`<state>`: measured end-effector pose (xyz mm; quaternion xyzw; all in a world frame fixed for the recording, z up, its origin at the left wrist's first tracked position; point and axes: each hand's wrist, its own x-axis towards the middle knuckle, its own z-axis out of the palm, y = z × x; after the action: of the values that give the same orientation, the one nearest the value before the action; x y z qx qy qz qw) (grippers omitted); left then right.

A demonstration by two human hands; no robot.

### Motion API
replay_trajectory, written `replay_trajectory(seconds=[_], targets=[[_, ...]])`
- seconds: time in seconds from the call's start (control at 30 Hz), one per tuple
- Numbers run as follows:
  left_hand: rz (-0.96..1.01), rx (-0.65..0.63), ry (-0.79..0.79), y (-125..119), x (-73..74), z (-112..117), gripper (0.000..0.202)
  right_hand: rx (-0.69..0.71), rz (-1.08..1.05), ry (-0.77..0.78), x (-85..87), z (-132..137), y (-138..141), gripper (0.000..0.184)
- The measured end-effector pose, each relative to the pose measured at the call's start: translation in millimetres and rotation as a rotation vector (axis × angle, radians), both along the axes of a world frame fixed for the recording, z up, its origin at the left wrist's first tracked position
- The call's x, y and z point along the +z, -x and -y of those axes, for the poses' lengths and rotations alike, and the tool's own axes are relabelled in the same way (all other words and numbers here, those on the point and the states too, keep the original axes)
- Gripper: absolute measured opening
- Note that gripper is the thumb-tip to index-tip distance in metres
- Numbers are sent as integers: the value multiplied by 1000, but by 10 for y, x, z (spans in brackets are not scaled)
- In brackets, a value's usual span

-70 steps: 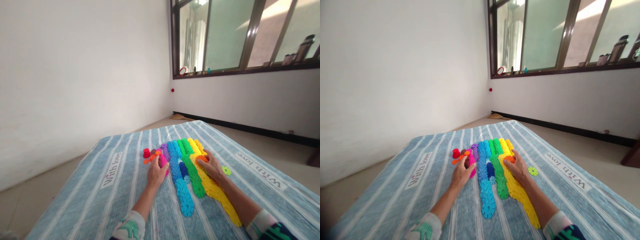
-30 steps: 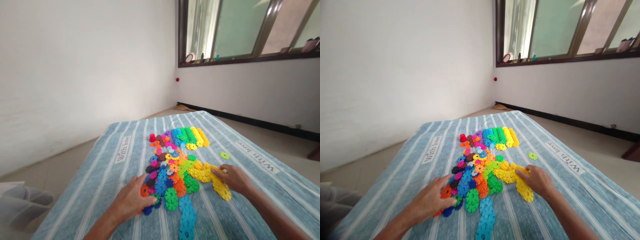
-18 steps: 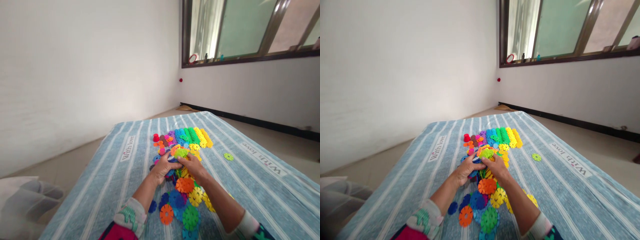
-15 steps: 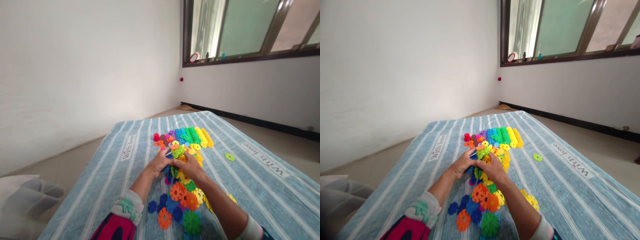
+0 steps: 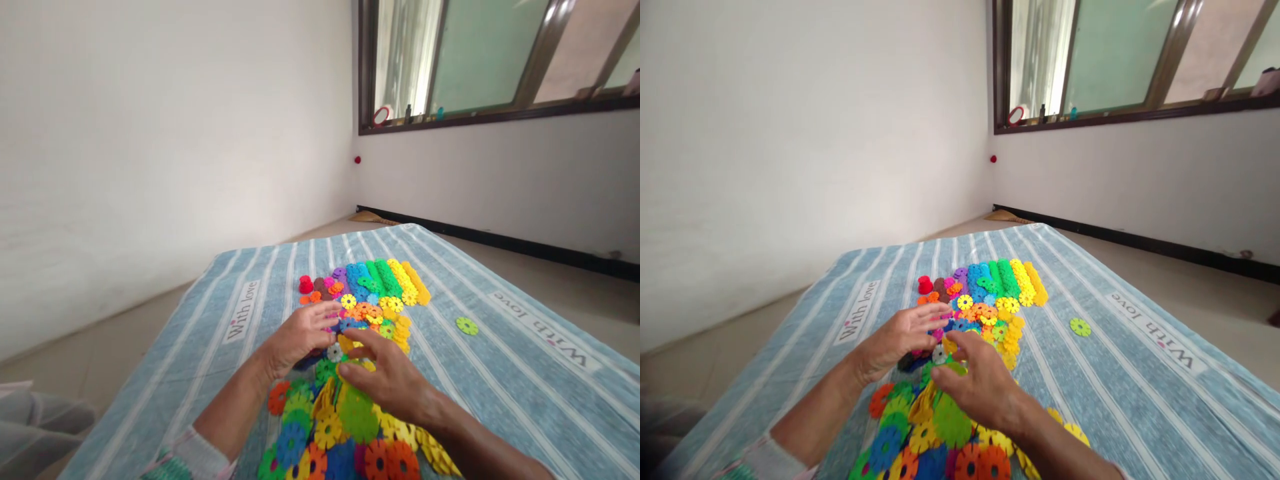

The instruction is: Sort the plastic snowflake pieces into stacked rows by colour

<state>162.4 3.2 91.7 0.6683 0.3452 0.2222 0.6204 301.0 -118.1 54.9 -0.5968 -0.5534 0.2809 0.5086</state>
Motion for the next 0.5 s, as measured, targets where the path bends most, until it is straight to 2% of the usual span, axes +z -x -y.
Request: replay_trajectory(seconds=[0.03,0.1,0.17,0.2,0.23,0.3,0.4,0.5], targets=[[-53,55,-77,20,-27,-99,52,-30,90,-38,-29,-80,-166,32],[-171,228,-330,61,-109,-365,44,-217,263,-123,-111,-289,-630,28],[-271,411,-580,86,-226,-691,43,-415,371,-85,-219,-537,-1186,36],[-309,462,-661,84,-291,-857,43,-485,387,-42,-278,-662,-1452,41],[-343,489,-711,69,-358,-1016,46,-537,362,11,-338,-781,-1684,47],[-399,527,-678,-5,-483,-1280,54,-585,275,98,-450,-989,-2002,56],[-406,520,-573,-218,-628,-1483,64,-531,233,81,-582,-1212,-2086,60],[-317,480,-548,-479,-707,-1466,63,-475,211,22,-650,-1343,-1913,58]])
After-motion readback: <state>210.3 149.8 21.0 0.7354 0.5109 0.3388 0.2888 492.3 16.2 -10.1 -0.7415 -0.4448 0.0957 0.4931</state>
